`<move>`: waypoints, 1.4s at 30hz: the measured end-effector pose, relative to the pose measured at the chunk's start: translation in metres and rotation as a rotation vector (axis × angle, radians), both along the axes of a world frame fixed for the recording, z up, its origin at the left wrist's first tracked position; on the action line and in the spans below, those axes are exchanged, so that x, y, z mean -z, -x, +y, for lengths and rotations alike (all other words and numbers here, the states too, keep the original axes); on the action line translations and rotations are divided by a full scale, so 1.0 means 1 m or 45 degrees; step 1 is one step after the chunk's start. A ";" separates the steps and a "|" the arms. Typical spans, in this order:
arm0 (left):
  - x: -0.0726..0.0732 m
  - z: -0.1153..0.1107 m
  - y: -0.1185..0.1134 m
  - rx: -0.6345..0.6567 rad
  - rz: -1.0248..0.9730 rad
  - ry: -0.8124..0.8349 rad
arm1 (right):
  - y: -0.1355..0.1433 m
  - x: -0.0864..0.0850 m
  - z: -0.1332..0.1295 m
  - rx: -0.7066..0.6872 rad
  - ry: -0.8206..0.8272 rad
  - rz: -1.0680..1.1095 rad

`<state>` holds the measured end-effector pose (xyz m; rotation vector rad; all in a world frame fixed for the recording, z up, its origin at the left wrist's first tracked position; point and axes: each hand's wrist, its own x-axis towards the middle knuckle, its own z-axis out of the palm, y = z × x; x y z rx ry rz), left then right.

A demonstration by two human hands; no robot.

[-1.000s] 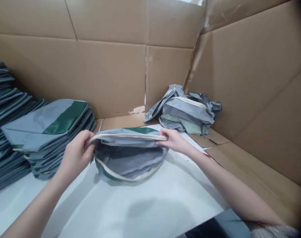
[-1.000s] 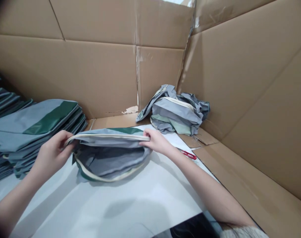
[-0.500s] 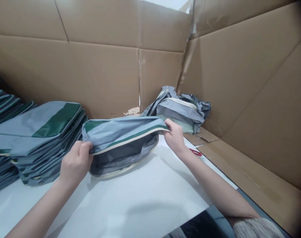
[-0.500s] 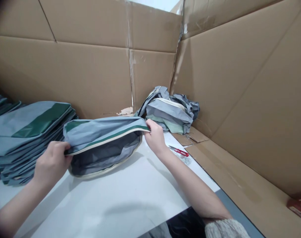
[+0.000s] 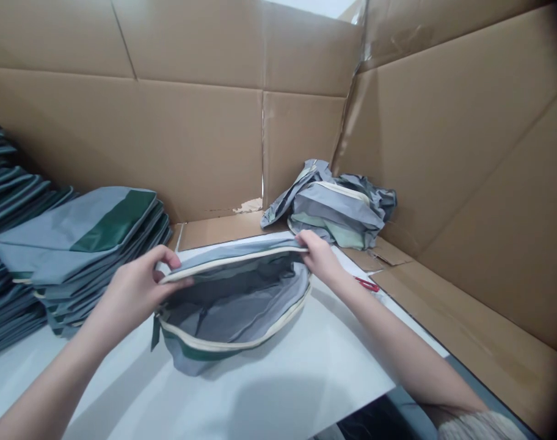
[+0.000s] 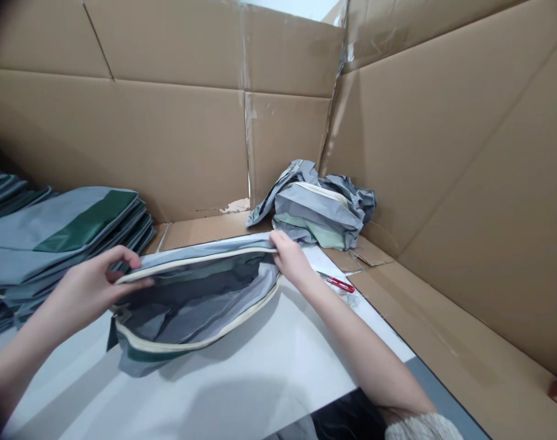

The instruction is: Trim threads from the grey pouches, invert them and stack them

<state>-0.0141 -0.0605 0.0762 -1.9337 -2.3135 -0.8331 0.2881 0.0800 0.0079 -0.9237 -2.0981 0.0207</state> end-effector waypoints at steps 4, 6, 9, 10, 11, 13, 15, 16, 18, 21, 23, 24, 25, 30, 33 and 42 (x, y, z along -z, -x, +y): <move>0.005 0.000 -0.004 0.097 0.033 0.034 | -0.011 -0.005 0.005 0.199 0.090 0.224; 0.006 0.002 -0.011 -0.013 0.163 -0.149 | -0.009 -0.012 -0.001 0.282 0.151 0.253; 0.011 0.008 -0.020 -0.258 0.511 -0.273 | -0.003 -0.021 -0.014 0.422 0.140 0.096; 0.013 0.011 -0.020 -0.323 0.608 -0.269 | -0.001 -0.023 -0.019 0.467 0.122 0.033; 0.016 0.013 -0.019 -0.380 0.671 -0.260 | -0.001 -0.025 -0.023 0.507 0.104 -0.019; 0.019 0.018 -0.012 -0.430 0.722 -0.259 | 0.000 -0.025 -0.029 0.518 0.078 -0.076; 0.017 0.021 -0.004 -0.444 0.701 -0.290 | 0.000 -0.022 -0.032 0.405 0.087 -0.083; 0.015 0.020 -0.001 -0.437 0.689 -0.294 | 0.000 -0.020 -0.032 0.335 0.102 -0.067; 0.009 0.014 -0.006 -0.385 0.698 -0.330 | 0.002 -0.015 -0.030 0.260 0.138 0.005; 0.008 -0.005 -0.045 -0.081 0.801 -0.602 | 0.006 -0.012 -0.023 0.277 0.166 0.155; 0.020 -0.017 -0.082 0.522 0.859 -0.709 | 0.009 -0.012 -0.020 0.254 0.180 0.234; 0.029 -0.020 -0.100 0.708 0.960 -0.615 | 0.011 -0.012 -0.020 0.248 0.186 0.266; 0.038 -0.021 -0.115 0.718 1.096 -0.669 | 0.012 -0.013 -0.021 0.248 0.192 0.293; 0.065 -0.001 -0.139 0.392 1.326 -0.674 | 0.014 -0.012 -0.032 0.257 0.210 0.313; 0.066 0.009 -0.136 0.535 0.974 -0.306 | 0.014 -0.009 -0.034 0.284 0.178 0.303; 0.066 -0.002 -0.144 0.569 -0.322 -0.001 | 0.016 -0.002 -0.019 0.380 -0.017 0.306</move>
